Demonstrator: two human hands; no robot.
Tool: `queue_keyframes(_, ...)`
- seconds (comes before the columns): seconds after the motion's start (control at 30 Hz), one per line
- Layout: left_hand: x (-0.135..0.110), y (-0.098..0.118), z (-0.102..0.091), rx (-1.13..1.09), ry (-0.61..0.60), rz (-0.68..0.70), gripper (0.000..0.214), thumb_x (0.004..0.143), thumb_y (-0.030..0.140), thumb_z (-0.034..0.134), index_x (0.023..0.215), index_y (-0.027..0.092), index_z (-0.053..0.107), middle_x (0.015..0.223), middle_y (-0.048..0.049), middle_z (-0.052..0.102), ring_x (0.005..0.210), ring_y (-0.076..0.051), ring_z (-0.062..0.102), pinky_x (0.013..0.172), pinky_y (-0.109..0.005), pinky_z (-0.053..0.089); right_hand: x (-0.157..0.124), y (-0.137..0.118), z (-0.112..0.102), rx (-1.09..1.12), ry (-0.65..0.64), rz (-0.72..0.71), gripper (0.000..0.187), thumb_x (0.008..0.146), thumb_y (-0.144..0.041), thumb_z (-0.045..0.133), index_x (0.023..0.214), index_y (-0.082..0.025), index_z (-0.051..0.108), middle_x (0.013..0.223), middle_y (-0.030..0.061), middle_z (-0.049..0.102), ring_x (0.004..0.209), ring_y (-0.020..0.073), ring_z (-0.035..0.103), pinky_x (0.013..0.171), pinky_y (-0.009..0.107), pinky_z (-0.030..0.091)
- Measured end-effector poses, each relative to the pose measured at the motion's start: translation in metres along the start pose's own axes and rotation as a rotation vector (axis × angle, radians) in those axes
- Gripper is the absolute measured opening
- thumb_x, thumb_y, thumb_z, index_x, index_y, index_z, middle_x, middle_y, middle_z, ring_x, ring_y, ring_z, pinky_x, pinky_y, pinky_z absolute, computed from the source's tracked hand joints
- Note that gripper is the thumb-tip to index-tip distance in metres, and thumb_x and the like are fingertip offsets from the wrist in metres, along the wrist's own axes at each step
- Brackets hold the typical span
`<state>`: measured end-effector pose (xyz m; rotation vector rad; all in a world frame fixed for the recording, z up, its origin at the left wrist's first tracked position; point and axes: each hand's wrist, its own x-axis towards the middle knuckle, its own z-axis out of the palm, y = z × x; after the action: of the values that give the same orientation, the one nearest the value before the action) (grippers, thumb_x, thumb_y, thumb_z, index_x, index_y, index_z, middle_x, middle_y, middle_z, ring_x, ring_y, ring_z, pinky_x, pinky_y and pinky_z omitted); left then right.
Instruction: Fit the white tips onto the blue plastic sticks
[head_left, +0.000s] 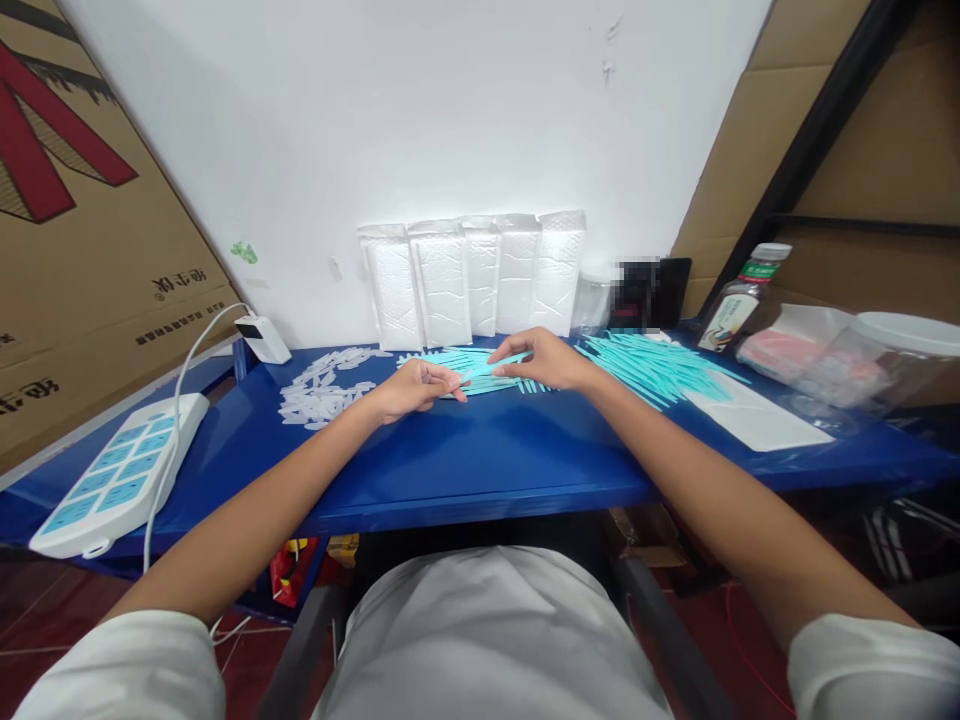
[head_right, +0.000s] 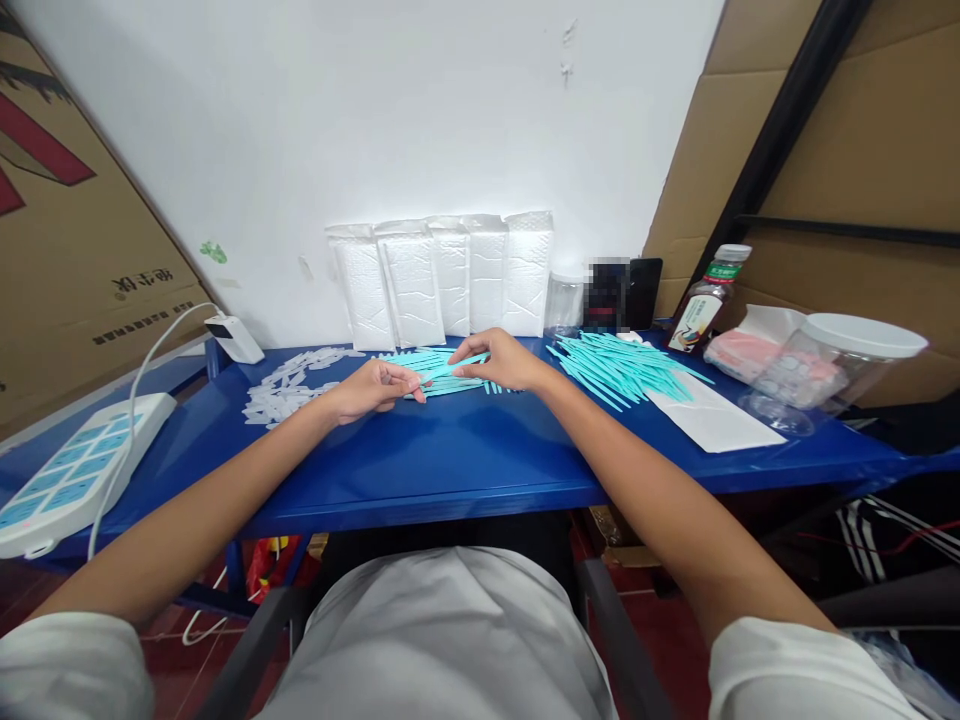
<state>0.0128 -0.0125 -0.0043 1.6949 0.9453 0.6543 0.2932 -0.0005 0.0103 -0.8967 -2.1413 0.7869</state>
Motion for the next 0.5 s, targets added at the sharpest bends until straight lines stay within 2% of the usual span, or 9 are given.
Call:
queue_keyframes(0.1,0.002,-0.002,-0.002,-0.050,0.012,-0.011,0.050,0.083,0.059,0.077,0.086,0.009,0.079,0.069,-0.0065,0.063,0.048,-0.004,0.018,0.047,-0.028,0.013,0.001,0.003,-0.004,-0.120,0.032,-0.039,0.031,0.086,-0.047,0.075,0.090,-0.017,0.082,0.092,0.0071,0.080,0.090,0.0220,0.071,0.083,0.031,0.050)
queue_keyframes(0.2,0.005,-0.003,-0.006,-0.139,0.065,-0.018,0.049,0.084,0.058,0.076,0.097,0.011,0.076,0.068,-0.0027,0.057,0.050,-0.005,0.021,0.046,-0.026,0.015,0.003,0.012,-0.012,-0.278,0.167,-0.008,0.027,0.089,-0.042,0.071,0.091,-0.018,0.082,0.095,0.0071,0.080,0.092,0.0227,0.070,0.084,0.031,0.049)
queue_keyframes(0.33,0.007,-0.005,-0.015,-0.263,0.151,-0.049,0.035,0.088,0.045,0.070,0.099,0.012,0.073,0.065,0.0036,0.041,0.049,-0.006,0.021,0.043,-0.022,0.016,0.004,0.034,-0.025,-0.475,0.381,0.258,0.023,0.086,-0.038,0.072,0.085,-0.017,0.082,0.092,0.0091,0.079,0.089,0.0240,0.068,0.079,0.031,0.048)
queue_keyframes(0.4,0.009,-0.007,-0.019,-0.355,0.128,-0.056,0.029,0.088,0.036,0.061,0.097,0.011,0.072,0.066,0.0030,0.040,0.048,-0.006,0.020,0.042,-0.021,0.018,0.004,0.043,-0.029,-0.486,0.414,0.386,0.021,0.085,-0.036,0.072,0.080,-0.017,0.081,0.089,0.0096,0.079,0.087,0.0243,0.069,0.076,0.030,0.047)
queue_keyframes(0.5,0.010,-0.010,-0.023,-0.437,0.076,-0.060,0.029,0.085,0.030,0.054,0.097,0.010,0.071,0.066,0.0011,0.043,0.048,-0.008,0.023,0.041,-0.021,0.021,0.005,0.050,-0.029,-0.462,0.419,0.501,0.020,0.084,-0.034,0.072,0.076,-0.017,0.079,0.082,0.0095,0.078,0.077,0.0223,0.068,0.069,0.029,0.046)
